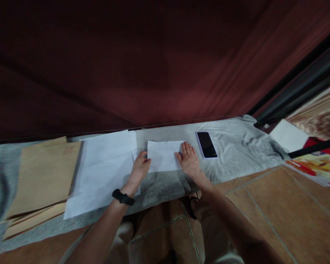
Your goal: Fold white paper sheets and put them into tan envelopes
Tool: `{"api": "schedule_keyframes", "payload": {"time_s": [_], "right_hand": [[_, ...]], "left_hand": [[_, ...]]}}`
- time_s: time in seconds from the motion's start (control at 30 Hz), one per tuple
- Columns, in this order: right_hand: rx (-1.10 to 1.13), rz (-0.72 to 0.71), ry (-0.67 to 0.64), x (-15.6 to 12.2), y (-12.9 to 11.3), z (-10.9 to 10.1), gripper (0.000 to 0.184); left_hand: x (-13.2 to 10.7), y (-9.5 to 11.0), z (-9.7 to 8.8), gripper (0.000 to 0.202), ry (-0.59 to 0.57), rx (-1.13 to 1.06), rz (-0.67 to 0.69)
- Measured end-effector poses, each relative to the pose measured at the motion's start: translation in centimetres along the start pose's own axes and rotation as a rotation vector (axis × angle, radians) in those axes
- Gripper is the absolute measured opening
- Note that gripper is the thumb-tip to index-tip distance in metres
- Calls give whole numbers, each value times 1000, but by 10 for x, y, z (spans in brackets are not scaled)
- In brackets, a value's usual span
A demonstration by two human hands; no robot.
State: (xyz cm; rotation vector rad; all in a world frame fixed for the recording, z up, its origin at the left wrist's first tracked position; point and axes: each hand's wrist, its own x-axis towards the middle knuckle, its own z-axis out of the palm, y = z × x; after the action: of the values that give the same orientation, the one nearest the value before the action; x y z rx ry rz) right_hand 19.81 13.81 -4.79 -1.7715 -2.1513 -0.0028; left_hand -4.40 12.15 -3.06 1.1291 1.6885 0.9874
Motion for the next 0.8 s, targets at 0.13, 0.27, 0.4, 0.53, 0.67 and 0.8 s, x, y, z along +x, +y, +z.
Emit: {"api": "schedule_keyframes", "payload": {"time_s": [0.13, 0.27, 0.4, 0.53, 0.67, 0.8], "right_hand": [[42, -60, 3, 4, -21, -7, 59], [97, -197, -42, 0, -52, -4, 57], [119, -216, -60, -7, -72, 5, 56], [140, -266, -73, -11, -78, 7, 54], [178, -386, -106, -15, -83, 2, 53], [221, -457, -153, -21, -88, -1, 57]], "left_hand": [[4, 4, -1, 32, 22, 108, -40], [6, 4, -1, 20, 34, 113, -24], [5, 2, -1, 14, 29, 109, 1], [6, 1, -2, 10, 13, 110, 19], [9, 1, -1, 11, 6, 108, 32], [9, 2, -2, 12, 4, 88, 42]]}}
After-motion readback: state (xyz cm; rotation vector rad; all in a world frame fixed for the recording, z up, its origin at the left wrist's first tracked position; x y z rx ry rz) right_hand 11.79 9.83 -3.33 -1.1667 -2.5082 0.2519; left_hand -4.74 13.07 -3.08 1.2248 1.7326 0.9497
